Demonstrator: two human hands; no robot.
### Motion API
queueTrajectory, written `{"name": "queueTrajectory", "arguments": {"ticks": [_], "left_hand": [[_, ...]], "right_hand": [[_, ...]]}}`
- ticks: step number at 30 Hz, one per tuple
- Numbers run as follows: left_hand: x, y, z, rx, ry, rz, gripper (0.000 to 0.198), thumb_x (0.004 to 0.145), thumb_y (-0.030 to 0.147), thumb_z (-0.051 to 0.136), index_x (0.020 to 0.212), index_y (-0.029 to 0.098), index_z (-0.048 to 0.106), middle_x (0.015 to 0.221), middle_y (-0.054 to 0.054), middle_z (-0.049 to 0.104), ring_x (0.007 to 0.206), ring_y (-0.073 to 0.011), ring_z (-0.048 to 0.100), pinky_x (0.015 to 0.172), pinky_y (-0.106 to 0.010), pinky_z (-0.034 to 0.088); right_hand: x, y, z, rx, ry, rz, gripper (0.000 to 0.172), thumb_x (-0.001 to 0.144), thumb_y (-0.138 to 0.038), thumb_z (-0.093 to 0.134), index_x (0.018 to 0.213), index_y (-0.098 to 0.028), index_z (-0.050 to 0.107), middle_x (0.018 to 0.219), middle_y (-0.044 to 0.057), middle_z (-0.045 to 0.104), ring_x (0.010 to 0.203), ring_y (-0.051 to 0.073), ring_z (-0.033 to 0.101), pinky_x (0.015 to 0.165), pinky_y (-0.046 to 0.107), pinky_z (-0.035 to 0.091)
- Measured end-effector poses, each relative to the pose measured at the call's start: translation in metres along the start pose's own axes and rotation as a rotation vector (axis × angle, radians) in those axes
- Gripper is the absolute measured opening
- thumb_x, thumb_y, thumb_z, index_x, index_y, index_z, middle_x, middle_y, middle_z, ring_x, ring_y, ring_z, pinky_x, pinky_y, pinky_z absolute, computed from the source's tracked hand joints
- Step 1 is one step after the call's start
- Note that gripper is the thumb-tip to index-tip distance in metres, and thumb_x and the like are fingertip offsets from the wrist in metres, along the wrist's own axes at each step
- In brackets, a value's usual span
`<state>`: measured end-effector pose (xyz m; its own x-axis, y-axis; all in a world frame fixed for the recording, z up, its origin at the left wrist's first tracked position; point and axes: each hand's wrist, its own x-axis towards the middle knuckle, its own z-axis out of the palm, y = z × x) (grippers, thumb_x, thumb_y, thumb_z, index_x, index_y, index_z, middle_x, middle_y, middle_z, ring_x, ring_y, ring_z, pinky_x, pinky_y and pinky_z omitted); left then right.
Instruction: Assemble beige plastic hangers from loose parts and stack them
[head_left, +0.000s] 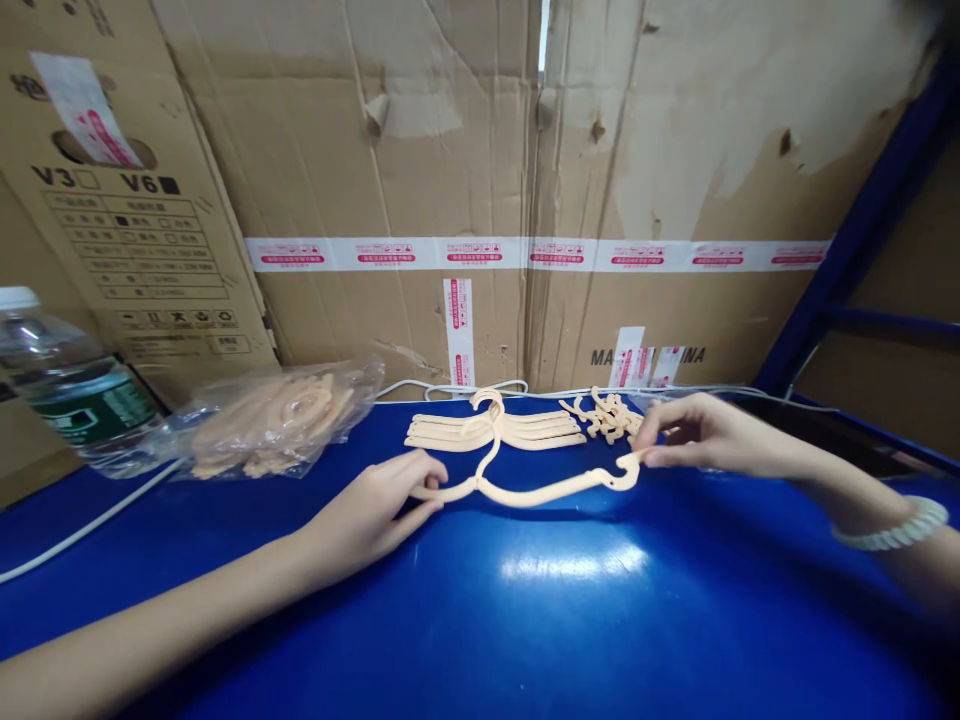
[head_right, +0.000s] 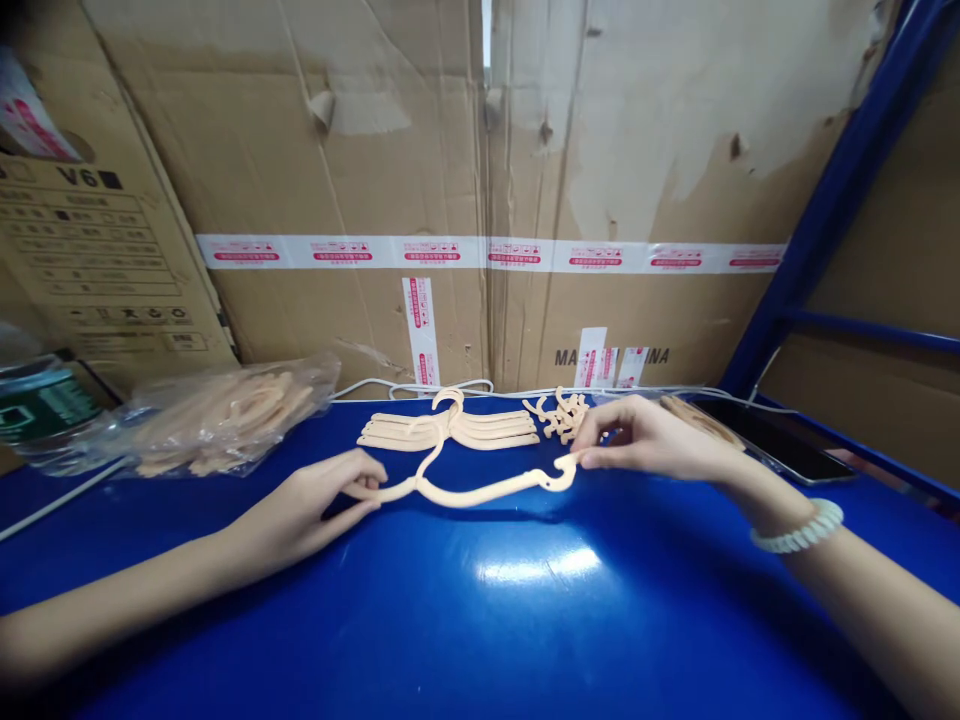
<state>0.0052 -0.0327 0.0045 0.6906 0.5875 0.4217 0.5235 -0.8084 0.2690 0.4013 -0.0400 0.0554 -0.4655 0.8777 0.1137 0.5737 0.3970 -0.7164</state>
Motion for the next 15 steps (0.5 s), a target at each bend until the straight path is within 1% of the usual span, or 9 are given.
{"name": "queueTrajectory", "arguments": {"ticks": [1,3,5,7,9,11,15], "left_hand": [[-0.005,0.0,0.0,0.0,-0.022,0.019,0.011,0.094,0.014,0.048,0.098,0.019,0.057,0.091,-0.004,0.063,0.079,-0.0164,0.061,0.071,-0.029,0.05],[-0.014,0.0,-0.002,0.0,-0.028,0.052,0.014,0.095,0.012,0.045,0.096,0.019,0.057,0.092,-0.005,0.063,0.084,-0.0172,0.06,0.074,-0.03,0.05],[-0.019,-0.001,-0.004,-0.007,-0.027,0.065,0.017,0.096,0.01,0.045,0.099,0.02,0.058,0.096,-0.005,0.063,0.089,-0.0178,0.059,0.078,-0.031,0.049],[-0.022,-0.004,-0.006,-0.022,-0.049,0.074,0.02,0.097,0.01,0.045,0.106,0.02,0.058,0.101,-0.006,0.064,0.094,-0.0179,0.059,0.082,-0.031,0.049],[-0.022,-0.006,-0.008,-0.035,-0.065,0.086,0.023,0.098,0.009,0.044,0.112,0.021,0.059,0.105,-0.006,0.063,0.098,-0.0175,0.058,0.085,-0.03,0.048],[-0.023,-0.008,-0.009,-0.045,-0.054,0.099,0.027,0.098,0.008,0.043,0.115,0.021,0.059,0.108,-0.007,0.062,0.1,-0.0168,0.058,0.086,-0.029,0.048],[-0.025,-0.006,-0.008,-0.043,-0.035,0.131,0.036,0.097,0.005,0.04,0.12,0.024,0.06,0.109,-0.007,0.061,0.097,-0.0157,0.06,0.082,-0.027,0.049]], "right_hand": [[0.0,0.0,0.001,-0.097,-0.062,0.007,0.016,0.078,-0.038,0.074,0.077,-0.021,0.074,0.077,0.003,0.073,0.071,0.018,0.066,0.064,0.03,0.051],[0.0,-0.001,0.007,-0.237,-0.146,0.028,0.016,0.079,-0.037,0.071,0.077,-0.022,0.073,0.073,0.002,0.071,0.068,0.018,0.065,0.062,0.03,0.05],[0.001,-0.002,0.013,-0.311,-0.178,0.024,0.015,0.08,-0.034,0.068,0.074,-0.021,0.072,0.07,0.002,0.069,0.064,0.016,0.062,0.059,0.029,0.048],[0.002,-0.002,0.017,-0.363,-0.187,-0.012,0.013,0.079,-0.032,0.067,0.073,-0.02,0.071,0.073,0.003,0.068,0.065,0.016,0.061,0.061,0.029,0.048],[0.002,-0.002,0.019,-0.385,-0.21,-0.006,0.013,0.08,-0.031,0.065,0.074,-0.02,0.07,0.074,0.003,0.067,0.064,0.016,0.061,0.06,0.028,0.048],[0.0,-0.002,0.018,-0.38,-0.233,0.039,0.014,0.081,-0.032,0.063,0.075,-0.02,0.068,0.069,0.003,0.065,0.061,0.017,0.061,0.057,0.028,0.047],[-0.005,-0.002,0.015,-0.351,-0.296,0.146,0.015,0.081,-0.032,0.061,0.072,-0.02,0.063,0.062,0.001,0.063,0.057,0.016,0.06,0.053,0.027,0.046]]}}
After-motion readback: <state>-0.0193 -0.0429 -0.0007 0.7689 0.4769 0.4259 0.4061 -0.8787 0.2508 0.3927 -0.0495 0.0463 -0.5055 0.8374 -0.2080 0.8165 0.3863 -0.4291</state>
